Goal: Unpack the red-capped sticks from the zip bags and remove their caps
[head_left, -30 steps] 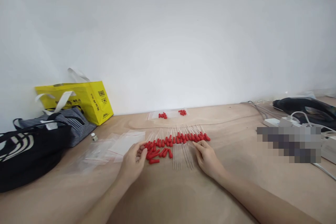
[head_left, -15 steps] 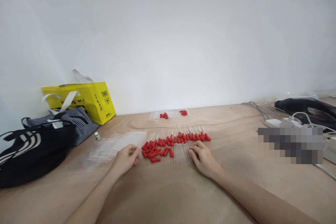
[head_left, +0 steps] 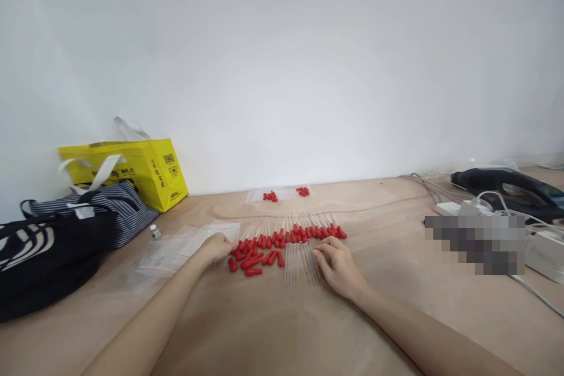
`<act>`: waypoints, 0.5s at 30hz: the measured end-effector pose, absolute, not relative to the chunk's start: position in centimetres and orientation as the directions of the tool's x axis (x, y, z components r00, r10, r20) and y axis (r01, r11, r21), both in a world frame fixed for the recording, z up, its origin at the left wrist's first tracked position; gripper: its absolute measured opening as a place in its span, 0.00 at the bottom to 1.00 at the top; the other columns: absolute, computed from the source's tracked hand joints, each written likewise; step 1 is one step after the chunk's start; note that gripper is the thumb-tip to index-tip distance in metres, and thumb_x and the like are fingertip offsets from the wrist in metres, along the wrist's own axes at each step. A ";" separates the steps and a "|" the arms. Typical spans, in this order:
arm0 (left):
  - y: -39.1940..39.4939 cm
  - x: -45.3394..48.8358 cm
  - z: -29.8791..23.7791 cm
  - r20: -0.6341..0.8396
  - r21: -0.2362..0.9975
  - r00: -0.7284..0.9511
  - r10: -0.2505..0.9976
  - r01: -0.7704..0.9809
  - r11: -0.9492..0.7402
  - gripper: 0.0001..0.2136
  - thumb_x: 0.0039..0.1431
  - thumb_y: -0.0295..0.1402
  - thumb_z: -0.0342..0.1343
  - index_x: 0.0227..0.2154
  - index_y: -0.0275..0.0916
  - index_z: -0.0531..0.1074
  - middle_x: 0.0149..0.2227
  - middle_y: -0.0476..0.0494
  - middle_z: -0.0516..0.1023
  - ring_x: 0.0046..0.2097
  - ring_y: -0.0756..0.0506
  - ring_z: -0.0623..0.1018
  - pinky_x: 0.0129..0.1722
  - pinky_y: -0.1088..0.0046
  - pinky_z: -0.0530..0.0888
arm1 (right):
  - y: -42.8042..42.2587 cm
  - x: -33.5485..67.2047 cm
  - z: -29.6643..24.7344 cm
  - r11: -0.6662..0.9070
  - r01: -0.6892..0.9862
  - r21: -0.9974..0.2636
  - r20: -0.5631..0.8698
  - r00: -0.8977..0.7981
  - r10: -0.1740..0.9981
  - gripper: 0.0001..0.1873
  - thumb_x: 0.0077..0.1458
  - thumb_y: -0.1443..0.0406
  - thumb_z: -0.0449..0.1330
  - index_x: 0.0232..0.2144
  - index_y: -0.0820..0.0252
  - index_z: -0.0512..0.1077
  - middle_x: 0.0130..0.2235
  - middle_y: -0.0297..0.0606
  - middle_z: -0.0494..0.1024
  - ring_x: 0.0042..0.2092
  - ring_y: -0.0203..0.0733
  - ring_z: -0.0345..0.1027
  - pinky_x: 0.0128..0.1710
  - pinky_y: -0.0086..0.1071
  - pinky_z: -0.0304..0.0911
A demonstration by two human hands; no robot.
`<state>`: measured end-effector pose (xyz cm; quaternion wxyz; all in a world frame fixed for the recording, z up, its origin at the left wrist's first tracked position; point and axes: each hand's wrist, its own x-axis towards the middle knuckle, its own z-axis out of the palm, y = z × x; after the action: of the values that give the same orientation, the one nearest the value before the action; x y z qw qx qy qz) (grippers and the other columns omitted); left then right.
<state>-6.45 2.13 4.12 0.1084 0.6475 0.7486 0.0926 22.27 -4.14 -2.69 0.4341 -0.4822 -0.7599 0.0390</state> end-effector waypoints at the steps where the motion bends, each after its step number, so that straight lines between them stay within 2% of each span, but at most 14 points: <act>1: 2.1 -6.3 4.2 -0.043 0.257 -0.138 0.990 0.956 0.144 0.14 0.43 0.37 0.52 0.09 0.37 0.63 0.11 0.50 0.64 0.20 0.48 0.69 0.18 0.76 0.57 | -4.1 22.3 -2.6 0.532 0.699 -0.478 0.624 -0.156 0.765 0.11 0.54 0.64 0.48 0.28 0.59 0.70 0.31 0.39 0.69 0.34 0.40 0.63 0.35 0.34 0.57; 5: 1.5 -5.9 5.4 0.025 0.147 -0.138 0.990 0.980 0.132 0.14 0.47 0.35 0.50 0.10 0.36 0.65 0.15 0.45 0.69 0.23 0.45 0.71 0.21 0.75 0.60 | -4.1 22.3 -2.5 0.532 0.703 -0.472 0.638 -0.144 0.757 0.10 0.54 0.65 0.49 0.28 0.58 0.70 0.31 0.39 0.69 0.34 0.40 0.63 0.35 0.35 0.57; 9: -0.6 -5.2 6.5 0.214 0.025 -0.104 0.971 0.995 0.101 0.12 0.53 0.32 0.44 0.23 0.34 0.70 0.31 0.35 0.74 0.37 0.40 0.72 0.33 0.69 0.63 | -4.2 22.4 -2.5 0.544 0.717 -0.437 0.682 -0.131 0.720 0.08 0.52 0.66 0.51 0.28 0.58 0.69 0.30 0.38 0.69 0.35 0.40 0.63 0.36 0.36 0.56; 11: -2.0 -4.2 6.3 0.301 -0.046 0.035 0.953 0.999 -0.022 0.11 0.56 0.31 0.42 0.28 0.34 0.69 0.35 0.36 0.73 0.41 0.40 0.70 0.38 0.68 0.62 | -4.3 22.4 -2.4 0.568 0.722 -0.395 0.724 -0.135 0.676 0.07 0.52 0.67 0.51 0.30 0.58 0.69 0.31 0.38 0.69 0.36 0.40 0.62 0.36 0.36 0.56; 12: -2.7 -3.6 5.8 0.332 -0.107 0.170 0.928 0.984 -0.142 0.11 0.56 0.31 0.43 0.28 0.34 0.69 0.34 0.38 0.73 0.40 0.41 0.70 0.38 0.67 0.62 | -4.5 22.4 -2.3 0.584 0.725 -0.366 0.749 -0.143 0.647 0.07 0.51 0.68 0.51 0.32 0.59 0.69 0.32 0.39 0.69 0.36 0.41 0.62 0.37 0.36 0.56; 15: -4.4 -1.5 3.7 0.412 -0.253 0.529 0.742 0.848 -0.465 0.09 0.56 0.29 0.43 0.26 0.36 0.68 0.30 0.43 0.72 0.34 0.44 0.70 0.34 0.68 0.63 | -5.2 22.3 -1.6 0.642 0.729 -0.240 0.810 -0.214 0.546 0.12 0.51 0.69 0.51 0.39 0.59 0.67 0.36 0.41 0.69 0.39 0.42 0.61 0.39 0.37 0.55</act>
<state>-1.51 -4.38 3.68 -0.2172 0.8471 0.4694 0.1226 22.26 -5.23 -1.58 0.4721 -0.4122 -0.7732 -0.0965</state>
